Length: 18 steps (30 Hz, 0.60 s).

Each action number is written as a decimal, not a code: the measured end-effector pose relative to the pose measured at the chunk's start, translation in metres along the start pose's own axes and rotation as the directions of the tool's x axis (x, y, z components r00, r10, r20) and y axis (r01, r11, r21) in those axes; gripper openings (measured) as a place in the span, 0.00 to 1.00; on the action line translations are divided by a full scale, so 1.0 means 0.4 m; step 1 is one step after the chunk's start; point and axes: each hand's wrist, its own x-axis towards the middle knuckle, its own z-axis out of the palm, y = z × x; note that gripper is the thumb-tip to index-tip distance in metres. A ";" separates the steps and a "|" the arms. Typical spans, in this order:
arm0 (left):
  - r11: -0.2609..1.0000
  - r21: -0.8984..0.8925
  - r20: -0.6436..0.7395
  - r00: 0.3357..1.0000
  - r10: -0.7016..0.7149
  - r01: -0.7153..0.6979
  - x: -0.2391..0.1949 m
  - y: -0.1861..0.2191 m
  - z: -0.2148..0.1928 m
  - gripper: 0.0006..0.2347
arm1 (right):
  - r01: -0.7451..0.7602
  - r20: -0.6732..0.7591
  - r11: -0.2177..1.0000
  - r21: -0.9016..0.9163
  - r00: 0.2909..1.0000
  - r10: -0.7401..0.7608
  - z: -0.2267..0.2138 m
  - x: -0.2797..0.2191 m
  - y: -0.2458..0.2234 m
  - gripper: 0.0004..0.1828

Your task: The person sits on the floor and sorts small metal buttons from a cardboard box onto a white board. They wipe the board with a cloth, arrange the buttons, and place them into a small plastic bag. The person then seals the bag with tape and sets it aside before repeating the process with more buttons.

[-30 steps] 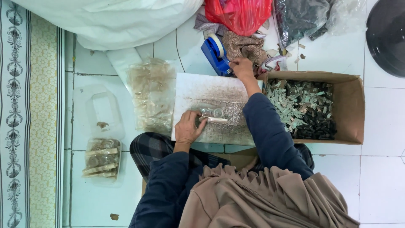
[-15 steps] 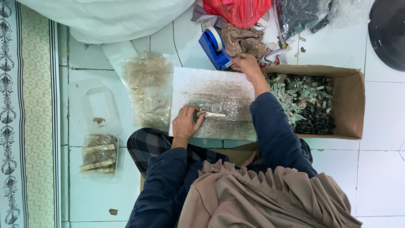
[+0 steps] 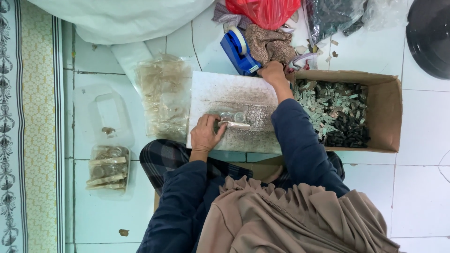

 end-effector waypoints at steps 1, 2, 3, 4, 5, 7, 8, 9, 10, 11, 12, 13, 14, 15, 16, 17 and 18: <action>1.000 -0.001 0.001 1.000 0.000 0.000 0.000 -0.001 0.001 0.13 | -0.002 0.000 1.000 0.000 1.000 0.002 0.008 0.003 0.005 0.12; 1.000 0.004 -0.005 1.000 0.003 -0.003 0.000 -0.002 0.001 0.13 | 0.024 -0.011 0.999 -0.022 1.000 -0.024 0.015 0.008 0.009 0.13; 1.000 0.009 -0.010 1.000 0.006 -0.006 -0.001 -0.002 0.002 0.13 | 0.049 -0.021 0.998 -0.045 0.999 -0.050 0.022 0.011 0.013 0.15; 1.000 0.009 -0.010 1.000 0.006 -0.006 -0.001 -0.002 0.003 0.13 | 0.048 -0.020 0.998 -0.044 0.999 -0.049 0.036 0.037 0.030 0.15; 1.000 0.024 -0.010 1.000 0.005 -0.005 -0.002 -0.001 0.004 0.13 | 0.053 -0.040 0.992 -0.114 0.997 -0.058 0.051 0.063 0.046 0.15; 0.999 0.041 -0.012 1.000 0.004 -0.003 -0.003 0.000 0.003 0.13 | 0.058 -0.060 0.982 -0.182 0.996 -0.070 0.076 0.100 0.078 0.15; 0.999 0.033 -0.014 1.000 0.004 -0.004 -0.001 0.000 0.002 0.13 | 0.044 -0.097 0.959 -0.278 0.993 -0.074 0.084 0.113 0.095 0.11; 1.000 0.025 -0.016 1.000 0.005 -0.005 0.000 0.001 0.002 0.13 | 0.026 -0.133 0.928 -0.371 0.988 -0.081 0.093 0.126 0.111 0.11; 1.000 0.026 -0.016 1.000 0.003 -0.002 -0.001 0.000 0.001 0.13 | 0.027 -0.131 0.928 -0.373 0.988 -0.081 0.103 0.152 0.140 0.11; 1.000 0.024 -0.010 1.000 0.002 -0.002 -0.002 -0.001 0.001 0.14 | 0.072 -0.203 0.966 -0.249 0.971 -0.125 0.114 0.177 0.168 0.11; 1.000 0.020 -0.005 1.000 0.002 -0.002 -0.002 -0.001 0.002 0.14 | 0.126 -0.280 0.984 -0.126 0.947 -0.157 0.122 0.203 0.198 0.11; 1.000 0.019 -0.004 1.000 0.000 0.000 0.002 0.001 0.004 0.14 | 0.125 -0.279 0.984 -0.128 0.947 -0.157 0.083 0.114 0.140 0.11; 1.000 0.024 -0.012 1.000 0.003 -0.002 0.001 0.001 0.002 0.14 | 0.098 -0.322 0.994 0.041 0.944 -0.079 0.050 0.021 0.083 0.09; 1.000 0.030 -0.020 1.000 0.006 -0.005 0.000 0.002 0.001 0.14 | 0.074 -0.350 0.975 0.210 0.937 0.004 0.017 -0.072 0.026 0.12; 1.000 0.029 -0.015 1.000 0.001 -0.001 0.002 0.003 0.000 0.14 | 0.069 -0.345 0.975 0.209 0.939 0.007 -0.002 -0.130 0.005 0.12; 1.000 0.028 -0.028 1.000 0.002 -0.001 0.004 0.004 0.000 0.14 | 0.129 -0.330 0.917 0.378 0.944 0.003 -0.022 -0.187 -0.016 0.11; 1.000 0.025 -0.041 0.999 0.002 -0.001 0.003 0.006 0.000 0.14 | 0.180 -0.317 0.826 0.535 0.948 -0.001 -0.042 -0.247 -0.034 0.10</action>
